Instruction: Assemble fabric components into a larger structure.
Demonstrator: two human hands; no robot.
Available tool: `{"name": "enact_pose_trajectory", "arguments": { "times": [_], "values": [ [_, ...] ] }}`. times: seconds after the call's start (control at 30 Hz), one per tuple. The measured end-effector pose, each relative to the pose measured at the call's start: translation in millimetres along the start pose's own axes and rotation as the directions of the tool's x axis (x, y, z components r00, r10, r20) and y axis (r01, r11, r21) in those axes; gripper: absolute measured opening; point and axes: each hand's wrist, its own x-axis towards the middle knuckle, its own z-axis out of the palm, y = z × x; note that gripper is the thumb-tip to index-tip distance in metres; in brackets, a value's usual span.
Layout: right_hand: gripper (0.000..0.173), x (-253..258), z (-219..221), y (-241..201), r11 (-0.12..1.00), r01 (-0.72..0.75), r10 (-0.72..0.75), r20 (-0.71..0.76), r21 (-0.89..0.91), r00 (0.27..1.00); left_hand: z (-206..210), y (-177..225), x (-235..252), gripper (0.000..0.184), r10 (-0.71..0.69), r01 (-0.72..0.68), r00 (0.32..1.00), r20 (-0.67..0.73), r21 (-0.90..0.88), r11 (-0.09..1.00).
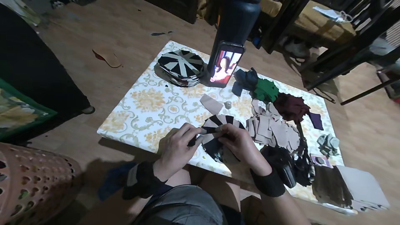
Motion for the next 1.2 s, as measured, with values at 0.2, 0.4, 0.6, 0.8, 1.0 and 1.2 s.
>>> {"name": "enact_pose_trajectory", "arguments": {
  "times": [0.2, 0.4, 0.6, 0.8, 1.0, 1.2],
  "values": [
    [0.016, 1, 1, -1, 0.999, 0.039, -0.038, 0.016, -0.018, 0.999, 4, 1, -4, 0.024, 0.032, -0.034, 0.994, 0.107, 0.013, 0.999],
    [0.016, 0, 5, -1, 0.997, 0.043, -0.044, -0.007, -0.061, 0.999, 7, -2, -4, 0.026, 0.077, -0.092, 0.978, 0.195, 0.070, 0.993],
    [0.020, -2, 10, -2, 0.914, 0.015, -0.090, -0.167, -0.405, 0.982, 5, -2, -3, 0.028, 0.077, -0.098, 0.971, 0.228, 0.080, 0.992],
    [0.018, -8, 5, -2, 0.923, 0.026, -0.110, -0.196, -0.384, 0.974, 5, 0, -2, 0.028, 0.079, -0.101, 0.971, 0.225, 0.088, 0.991],
    [0.020, -7, -1, 1, 0.929, 0.060, -0.162, -0.256, -0.366, 0.953, 2, -1, 2, 0.033, 0.021, -0.020, 0.980, 0.199, -0.005, 1.000],
    [0.070, -4, 9, 12, 0.801, 0.303, -0.290, 0.108, -0.517, 0.951, -11, -8, 18, 0.041, -0.069, 0.089, 0.992, 0.108, -0.189, 0.978]
  ]
}}
